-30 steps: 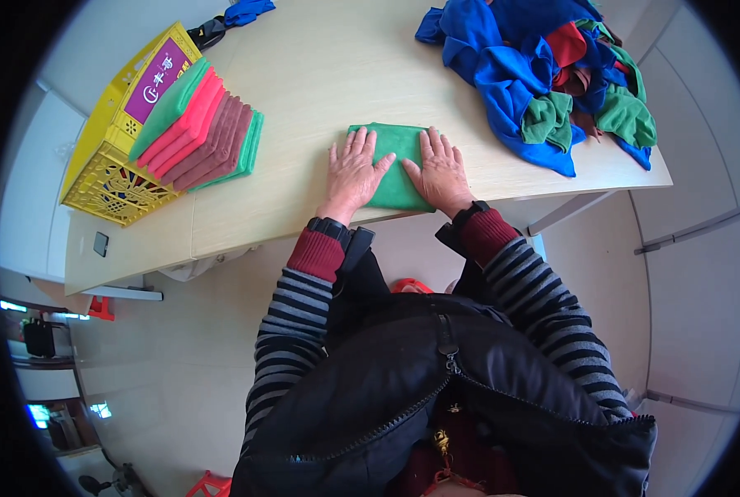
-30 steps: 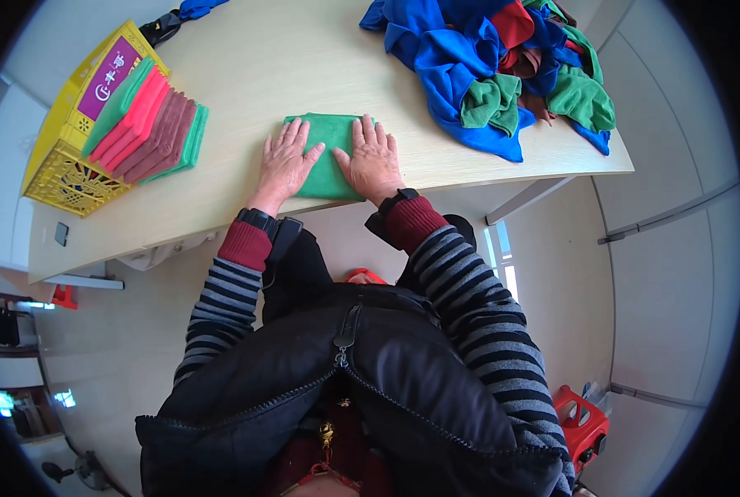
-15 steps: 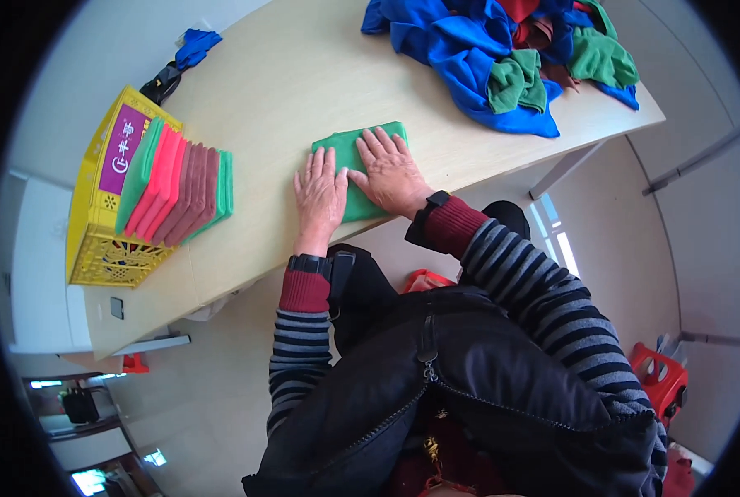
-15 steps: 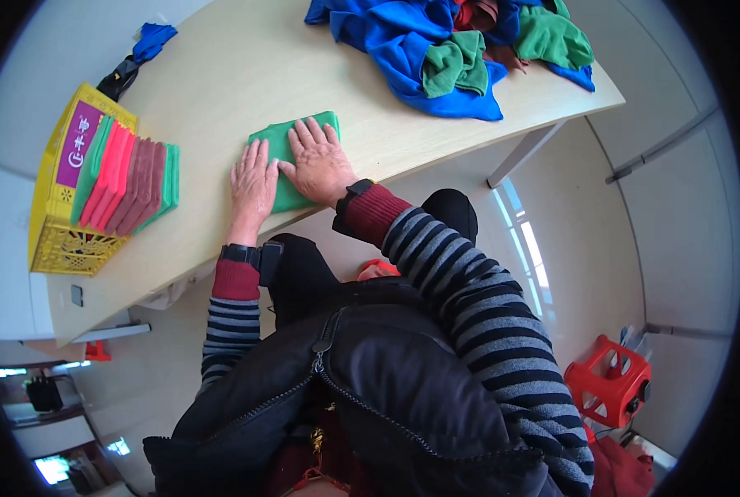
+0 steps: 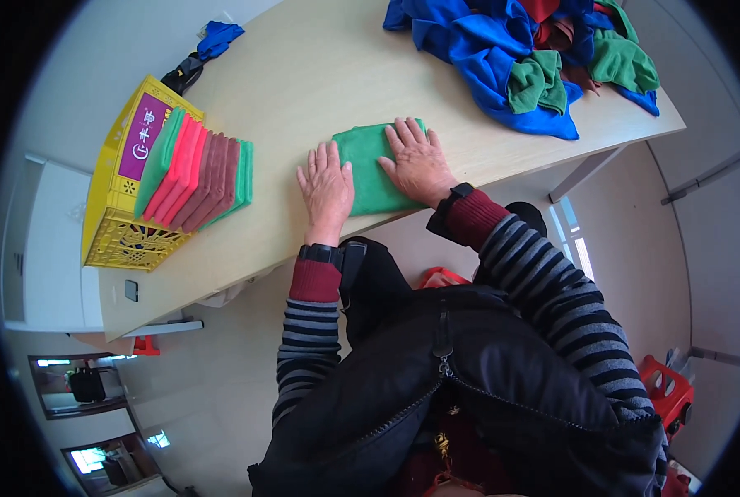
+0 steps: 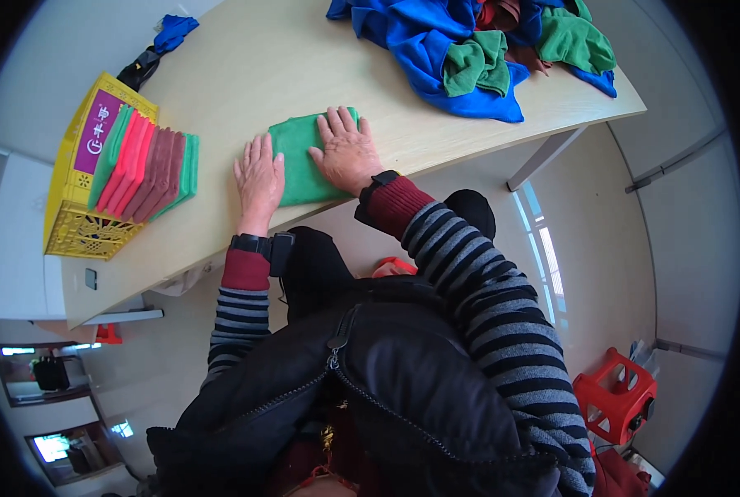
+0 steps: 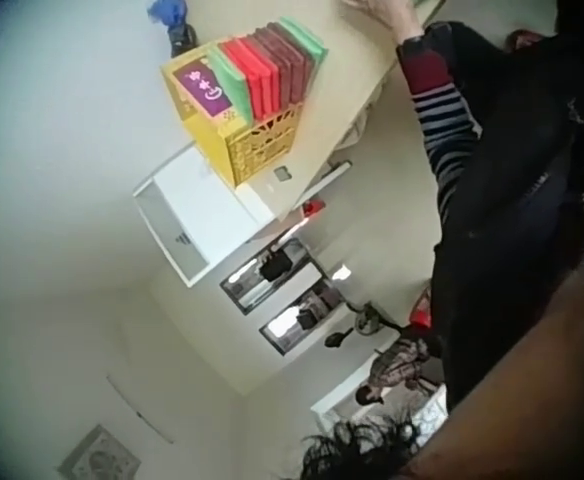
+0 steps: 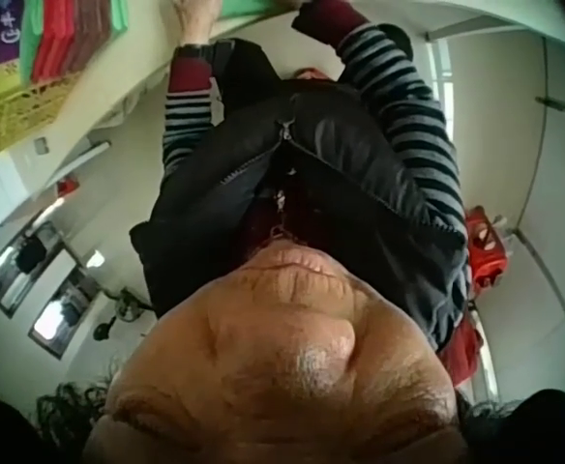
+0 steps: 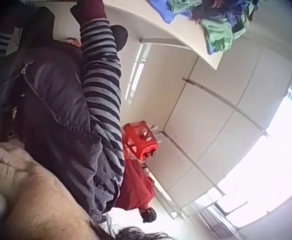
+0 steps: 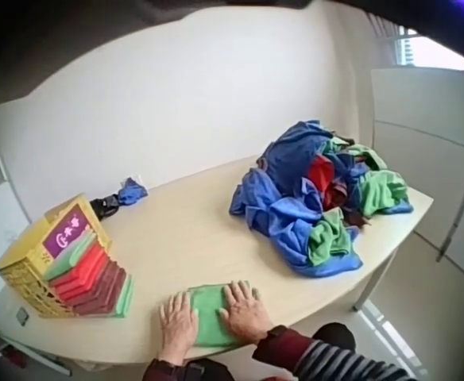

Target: The person picks up a green cloth from a pile, spreads it flat on the table, and folds it into a smaller square. They then place the folded cloth onto a stack of other cloths next to a yellow crate.

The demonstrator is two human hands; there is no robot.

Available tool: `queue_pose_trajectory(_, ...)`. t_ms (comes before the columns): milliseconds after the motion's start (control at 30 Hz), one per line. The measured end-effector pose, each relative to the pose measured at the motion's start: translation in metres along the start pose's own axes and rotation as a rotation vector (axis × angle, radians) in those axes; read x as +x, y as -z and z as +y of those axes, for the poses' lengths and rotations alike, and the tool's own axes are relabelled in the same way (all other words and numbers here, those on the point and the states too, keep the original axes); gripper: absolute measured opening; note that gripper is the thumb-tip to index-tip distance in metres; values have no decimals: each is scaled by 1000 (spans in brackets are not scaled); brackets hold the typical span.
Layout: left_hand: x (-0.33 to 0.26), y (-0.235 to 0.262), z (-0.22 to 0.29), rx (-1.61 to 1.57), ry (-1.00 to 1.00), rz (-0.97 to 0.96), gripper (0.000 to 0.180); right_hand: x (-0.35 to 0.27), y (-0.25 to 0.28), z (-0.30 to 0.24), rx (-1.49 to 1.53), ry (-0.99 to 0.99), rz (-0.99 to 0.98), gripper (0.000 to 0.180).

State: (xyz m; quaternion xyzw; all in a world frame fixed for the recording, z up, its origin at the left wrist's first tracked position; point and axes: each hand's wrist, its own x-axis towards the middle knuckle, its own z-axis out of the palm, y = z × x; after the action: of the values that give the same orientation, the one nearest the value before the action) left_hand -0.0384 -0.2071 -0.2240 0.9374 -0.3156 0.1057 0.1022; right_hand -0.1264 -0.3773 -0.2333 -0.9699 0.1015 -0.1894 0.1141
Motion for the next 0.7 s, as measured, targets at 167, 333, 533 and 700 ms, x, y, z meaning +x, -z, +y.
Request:
queue_pose_trajectory(167,7,-3,22,-36,-173,45,59,-1,3,0,-16,-8,-12,61)
queue_pose_trajectory(333,10,-13,25,-89,-190,-42,59,-1,3,-1,6,-29,-34,63)
queue_pose_trajectory(533,-7,-4,14,-71,-91,76,52,-2,6,-3,-18,-4,-37,63)
queue_pose_trajectory(700,-76,26,9,-490,-148,338,32,4,9,10,-55,69,-33,61)
